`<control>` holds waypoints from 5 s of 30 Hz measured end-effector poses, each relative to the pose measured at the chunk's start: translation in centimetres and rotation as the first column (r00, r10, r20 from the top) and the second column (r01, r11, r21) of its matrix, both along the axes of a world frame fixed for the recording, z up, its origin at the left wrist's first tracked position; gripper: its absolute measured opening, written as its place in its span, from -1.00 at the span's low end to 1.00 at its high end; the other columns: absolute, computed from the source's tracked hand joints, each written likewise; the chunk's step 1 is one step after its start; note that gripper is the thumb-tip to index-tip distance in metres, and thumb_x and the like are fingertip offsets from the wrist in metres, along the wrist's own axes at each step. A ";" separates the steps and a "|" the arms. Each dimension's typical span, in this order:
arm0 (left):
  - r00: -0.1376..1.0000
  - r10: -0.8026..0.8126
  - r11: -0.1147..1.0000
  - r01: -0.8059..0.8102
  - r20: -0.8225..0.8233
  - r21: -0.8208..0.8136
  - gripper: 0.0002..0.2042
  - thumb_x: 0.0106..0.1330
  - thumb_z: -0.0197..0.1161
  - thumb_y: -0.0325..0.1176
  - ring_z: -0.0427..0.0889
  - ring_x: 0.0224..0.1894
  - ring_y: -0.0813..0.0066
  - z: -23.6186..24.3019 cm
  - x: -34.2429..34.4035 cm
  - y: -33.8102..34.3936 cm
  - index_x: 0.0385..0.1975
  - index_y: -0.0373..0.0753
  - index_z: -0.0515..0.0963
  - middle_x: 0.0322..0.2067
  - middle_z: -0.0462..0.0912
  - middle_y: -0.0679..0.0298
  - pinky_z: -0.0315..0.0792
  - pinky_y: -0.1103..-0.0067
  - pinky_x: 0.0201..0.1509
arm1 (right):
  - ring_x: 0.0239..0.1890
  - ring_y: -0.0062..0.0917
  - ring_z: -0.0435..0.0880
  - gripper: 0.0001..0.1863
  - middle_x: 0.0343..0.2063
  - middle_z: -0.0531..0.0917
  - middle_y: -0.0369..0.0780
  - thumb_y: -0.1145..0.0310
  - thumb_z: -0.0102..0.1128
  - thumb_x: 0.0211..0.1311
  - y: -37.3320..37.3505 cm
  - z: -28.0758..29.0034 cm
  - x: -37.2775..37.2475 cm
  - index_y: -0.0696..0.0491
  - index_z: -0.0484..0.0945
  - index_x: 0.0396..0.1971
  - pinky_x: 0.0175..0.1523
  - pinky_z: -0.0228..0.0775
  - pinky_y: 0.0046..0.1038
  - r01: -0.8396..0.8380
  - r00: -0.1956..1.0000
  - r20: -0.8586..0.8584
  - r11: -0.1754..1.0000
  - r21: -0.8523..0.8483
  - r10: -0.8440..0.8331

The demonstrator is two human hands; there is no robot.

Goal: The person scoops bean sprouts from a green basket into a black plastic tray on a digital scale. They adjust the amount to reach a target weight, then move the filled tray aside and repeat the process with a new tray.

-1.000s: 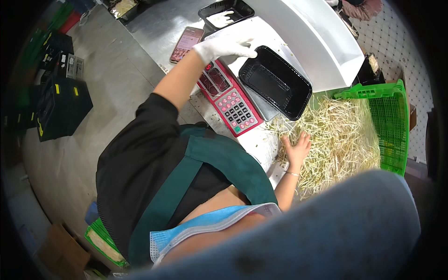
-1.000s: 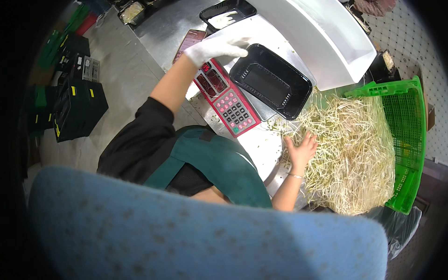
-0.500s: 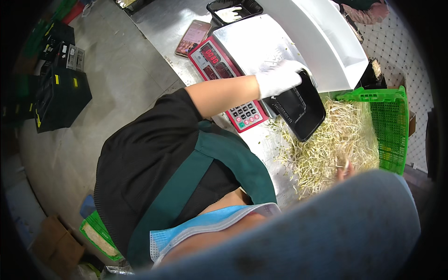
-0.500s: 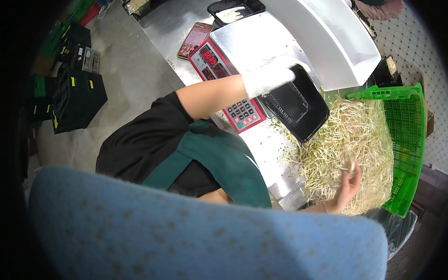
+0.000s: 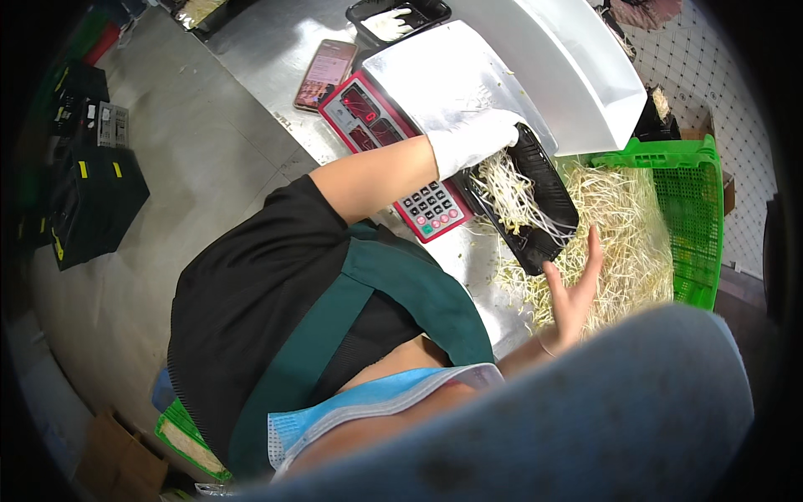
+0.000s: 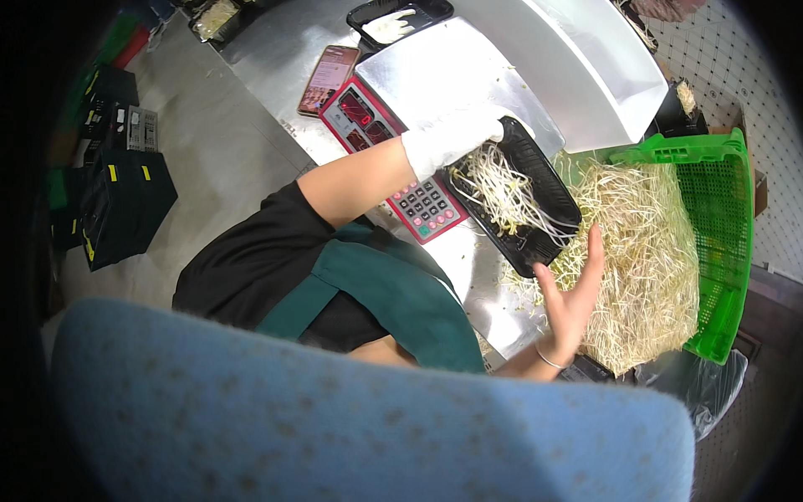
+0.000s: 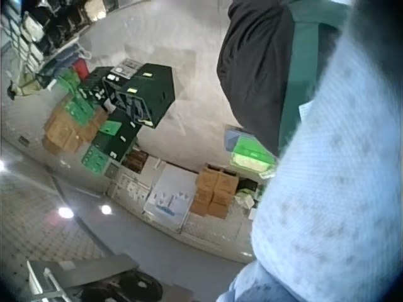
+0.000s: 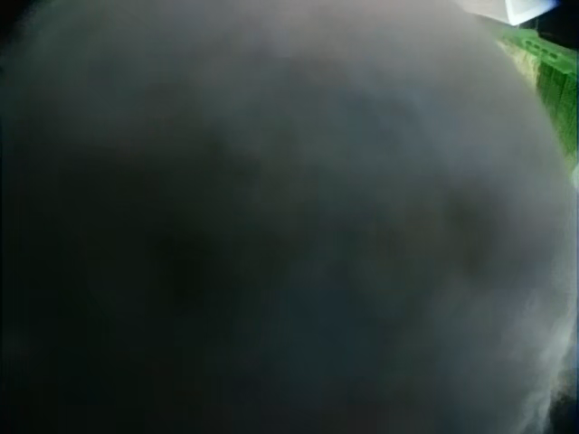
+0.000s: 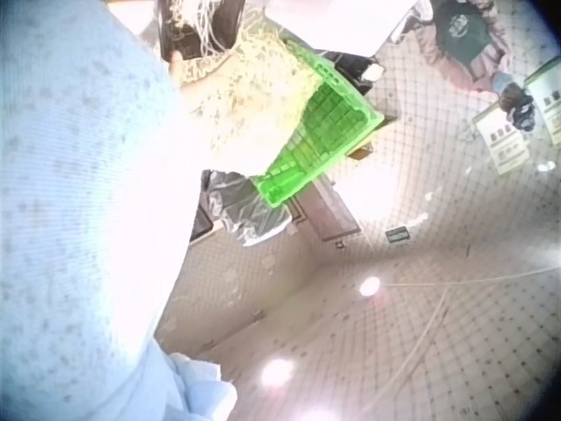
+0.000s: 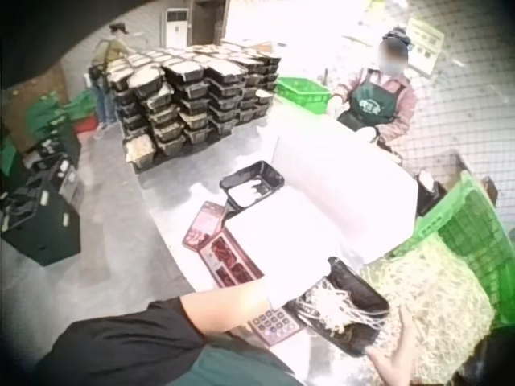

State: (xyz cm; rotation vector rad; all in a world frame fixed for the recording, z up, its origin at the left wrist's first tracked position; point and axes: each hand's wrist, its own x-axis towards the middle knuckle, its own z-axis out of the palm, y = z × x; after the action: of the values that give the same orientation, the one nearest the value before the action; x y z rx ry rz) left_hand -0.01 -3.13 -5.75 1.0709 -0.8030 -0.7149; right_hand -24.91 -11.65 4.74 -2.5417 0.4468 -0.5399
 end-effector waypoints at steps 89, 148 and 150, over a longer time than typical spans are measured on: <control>-0.276 0.147 0.970 -0.146 0.950 -0.192 -0.55 0.03 0.07 -0.49 0.55 -0.13 0.29 19.5 -20.2 -22.0 0.02 -0.36 0.38 0.06 0.39 -0.09 0.50 0.57 -0.29 | -0.18 -0.34 0.57 -0.64 -0.23 0.59 -0.12 0.23 -0.02 0.12 -43.6 -2.9 -3.7 0.15 0.48 -0.16 -0.06 0.36 -0.37 0.489 0.751 -0.280 0.789 -0.372 -0.598; 0.212 0.557 0.824 -0.014 0.803 -0.567 -0.81 0.06 0.01 -0.40 0.56 -0.26 0.10 21.4 -11.0 -43.8 -0.42 -0.23 0.58 -0.40 0.61 0.06 0.41 0.31 -0.17 | 0.10 -0.23 0.36 -0.28 0.01 0.44 -0.11 0.01 0.20 -0.06 -8.9 -13.8 -3.5 0.15 0.30 0.06 0.08 0.15 -0.18 0.274 0.944 -0.111 0.927 -0.257 -0.310; -0.139 0.435 0.893 -0.060 0.890 -0.446 -0.75 -0.01 0.07 -0.45 0.56 -0.26 0.08 22.7 -11.1 -44.1 -0.30 -0.28 0.54 -0.37 0.59 0.00 0.42 0.33 -0.17 | 0.12 -0.25 0.35 -0.28 0.04 0.43 -0.13 -0.01 0.19 -0.05 -8.7 -13.8 -3.5 0.14 0.30 0.08 0.08 0.16 -0.21 0.283 0.941 -0.099 0.915 -0.287 -0.322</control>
State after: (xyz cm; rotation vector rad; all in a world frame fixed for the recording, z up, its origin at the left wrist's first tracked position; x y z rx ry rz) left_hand -11.13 -47.19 16.97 1.3774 -1.8664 0.8700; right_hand -28.38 -20.30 -9.08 -2.8015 0.8887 -0.5606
